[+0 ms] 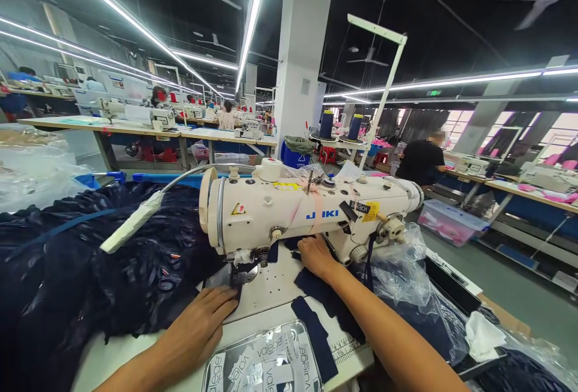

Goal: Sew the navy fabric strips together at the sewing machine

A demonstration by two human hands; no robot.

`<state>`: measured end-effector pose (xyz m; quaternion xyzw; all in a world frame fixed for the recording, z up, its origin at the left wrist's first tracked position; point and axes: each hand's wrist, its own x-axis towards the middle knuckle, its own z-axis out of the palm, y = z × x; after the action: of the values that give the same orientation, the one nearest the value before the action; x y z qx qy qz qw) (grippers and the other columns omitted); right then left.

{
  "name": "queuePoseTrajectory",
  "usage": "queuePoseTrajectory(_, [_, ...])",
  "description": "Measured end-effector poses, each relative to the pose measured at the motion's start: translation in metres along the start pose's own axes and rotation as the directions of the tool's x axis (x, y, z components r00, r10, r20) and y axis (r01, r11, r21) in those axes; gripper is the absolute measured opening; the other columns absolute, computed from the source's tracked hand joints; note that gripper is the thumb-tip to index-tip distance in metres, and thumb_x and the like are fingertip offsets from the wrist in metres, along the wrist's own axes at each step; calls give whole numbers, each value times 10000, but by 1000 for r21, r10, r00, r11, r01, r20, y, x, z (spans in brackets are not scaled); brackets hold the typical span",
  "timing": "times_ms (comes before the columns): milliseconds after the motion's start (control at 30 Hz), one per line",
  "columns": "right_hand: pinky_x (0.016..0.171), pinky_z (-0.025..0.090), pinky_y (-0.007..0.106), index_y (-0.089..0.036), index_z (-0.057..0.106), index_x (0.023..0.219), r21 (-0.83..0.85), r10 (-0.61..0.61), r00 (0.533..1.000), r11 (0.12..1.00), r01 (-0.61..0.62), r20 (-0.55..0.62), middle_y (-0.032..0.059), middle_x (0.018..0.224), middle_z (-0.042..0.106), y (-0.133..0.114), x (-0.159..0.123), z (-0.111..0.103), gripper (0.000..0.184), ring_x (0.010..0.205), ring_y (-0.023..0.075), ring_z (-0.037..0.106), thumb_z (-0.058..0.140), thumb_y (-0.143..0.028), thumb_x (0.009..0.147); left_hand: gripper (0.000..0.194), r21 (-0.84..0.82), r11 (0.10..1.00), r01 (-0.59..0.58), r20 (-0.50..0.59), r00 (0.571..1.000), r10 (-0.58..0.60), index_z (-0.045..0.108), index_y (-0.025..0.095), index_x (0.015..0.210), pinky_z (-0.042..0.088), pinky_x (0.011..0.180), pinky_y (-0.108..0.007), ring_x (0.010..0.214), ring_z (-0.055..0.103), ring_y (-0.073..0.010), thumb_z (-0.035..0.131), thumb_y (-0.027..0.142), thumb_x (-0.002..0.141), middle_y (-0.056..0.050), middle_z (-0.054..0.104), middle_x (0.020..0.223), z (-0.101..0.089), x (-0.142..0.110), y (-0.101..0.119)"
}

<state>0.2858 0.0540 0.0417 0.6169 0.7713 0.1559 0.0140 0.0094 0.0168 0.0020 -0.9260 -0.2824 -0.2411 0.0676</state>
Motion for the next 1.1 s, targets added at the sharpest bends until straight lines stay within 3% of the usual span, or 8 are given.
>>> queuePoseTrajectory(200, [951,238,323,-150,630,831,71,-45,999,996,46,-20,42,837,651,-11,-13,-15,233,835,165,578,430,-29,822,388,-4,1000,4,14,1000,-4,614,171,944,398,932,-383,1026,527,-222,420,24,642,-68,626,1057,14,-3,-7])
queuePoseTrajectory(367, [916,286,345,-167,641,821,144,-127,992,982,122,24,40,851,647,-14,-27,-24,141,846,182,569,516,-102,816,388,-18,1000,5,-4,1000,-5,607,174,949,391,921,-402,1028,524,-228,420,28,642,-66,627,1055,20,-5,-9])
queuePoseTrajectory(500, [872,313,371,-155,629,751,23,-266,964,964,265,21,55,790,633,-25,-38,-15,104,822,204,549,550,-101,790,363,-20,1000,3,42,999,-2,604,170,958,386,918,-409,1034,521,-236,446,41,659,-75,619,1074,15,-3,-7])
queuePoseTrajectory(633, [828,338,351,-141,603,715,-16,-360,929,933,360,-84,68,757,615,-40,-37,-2,194,761,189,541,467,-54,821,329,-16,1000,14,84,996,-13,603,159,962,386,921,-404,1046,516,-235,452,42,694,-84,610,1093,2,0,-1])
queuePoseTrajectory(867, [719,387,279,-162,607,815,344,-261,964,901,263,-54,28,762,646,-67,-12,-4,163,689,158,586,477,-62,817,300,-49,998,29,129,991,-22,606,144,979,401,896,-405,1032,515,-239,467,63,726,-90,604,1111,-7,0,4])
queuePoseTrajectory(1000, [721,394,315,-147,595,866,350,-200,972,908,231,-123,66,815,640,-71,-9,-2,91,772,208,584,550,-122,792,323,-20,1000,24,143,990,-21,591,141,1021,422,868,-393,1011,516,-239,456,50,742,-96,591,1133,-5,-1,4])
queuePoseTrajectory(1100, [752,390,340,-150,573,893,362,-217,950,887,287,-223,65,840,624,-74,-15,6,137,797,215,565,598,-133,759,335,10,1000,5,159,987,-6,576,129,1034,437,844,-381,994,514,-239,444,23,745,-108,589,1110,-4,-2,6])
